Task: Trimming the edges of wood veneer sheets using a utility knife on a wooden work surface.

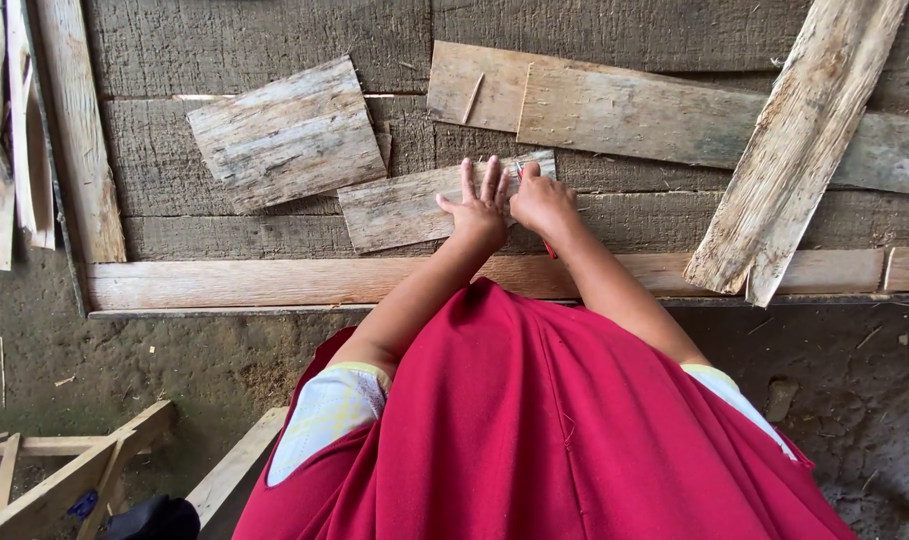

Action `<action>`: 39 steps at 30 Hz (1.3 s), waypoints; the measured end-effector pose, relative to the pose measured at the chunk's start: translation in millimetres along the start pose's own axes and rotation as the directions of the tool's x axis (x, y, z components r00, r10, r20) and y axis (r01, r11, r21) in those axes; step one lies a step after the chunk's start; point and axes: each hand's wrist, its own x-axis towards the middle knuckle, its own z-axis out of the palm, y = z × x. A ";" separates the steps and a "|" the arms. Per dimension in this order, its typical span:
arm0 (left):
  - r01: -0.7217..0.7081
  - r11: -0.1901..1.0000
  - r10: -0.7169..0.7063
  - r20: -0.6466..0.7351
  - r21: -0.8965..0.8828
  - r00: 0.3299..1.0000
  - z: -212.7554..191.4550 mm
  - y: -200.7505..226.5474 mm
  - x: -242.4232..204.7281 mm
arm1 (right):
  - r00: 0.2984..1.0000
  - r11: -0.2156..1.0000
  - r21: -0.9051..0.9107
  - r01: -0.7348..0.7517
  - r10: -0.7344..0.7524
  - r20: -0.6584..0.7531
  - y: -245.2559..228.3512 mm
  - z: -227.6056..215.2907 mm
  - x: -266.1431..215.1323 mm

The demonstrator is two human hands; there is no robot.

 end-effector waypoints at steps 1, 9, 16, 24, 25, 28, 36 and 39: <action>0.001 1.000 -0.001 0.003 0.000 1.000 -0.1 -1.0 -2.2 | 1.000 1.000 0.000 0.001 -0.001 0.003 0.5 4.7 -4.2; 0.006 1.000 -0.006 0.026 -0.020 1.000 -13.8 -0.1 -17.4 | 1.000 0.997 -0.073 0.003 -0.003 0.002 9.3 28.1 -37.8; 0.009 0.999 -0.008 0.017 -0.043 1.000 -11.2 0.9 -14.3 | 0.999 0.997 -0.069 -0.032 0.030 -0.027 13.6 43.5 -69.5; 0.003 1.000 -0.003 -0.032 -0.009 0.999 1.6 -0.3 -9.2 | 0.993 0.997 -0.010 -0.081 0.082 0.086 12.6 41.1 -94.4; 0.004 1.000 -0.004 -0.033 -0.009 0.999 0.6 -3.1 -11.7 | 0.993 0.997 -0.011 -0.080 0.081 0.085 21.3 38.4 -90.5; -0.057 0.998 0.050 -0.278 -0.015 0.959 2.0 -16.5 -7.1 | 0.981 0.995 -0.037 -0.097 0.102 0.165 41.6 20.4 -79.7; -0.151 0.975 0.048 -0.510 -0.161 0.859 -9.3 -38.0 1.2 | 0.750 0.994 -0.112 0.005 -0.078 -0.657 65.3 -26.3 -47.0; -0.304 0.925 0.085 -0.654 -0.229 0.752 35.1 -59.1 76.6 | 0.502 0.966 -0.144 0.213 -0.235 -0.833 69.1 -7.2 -25.5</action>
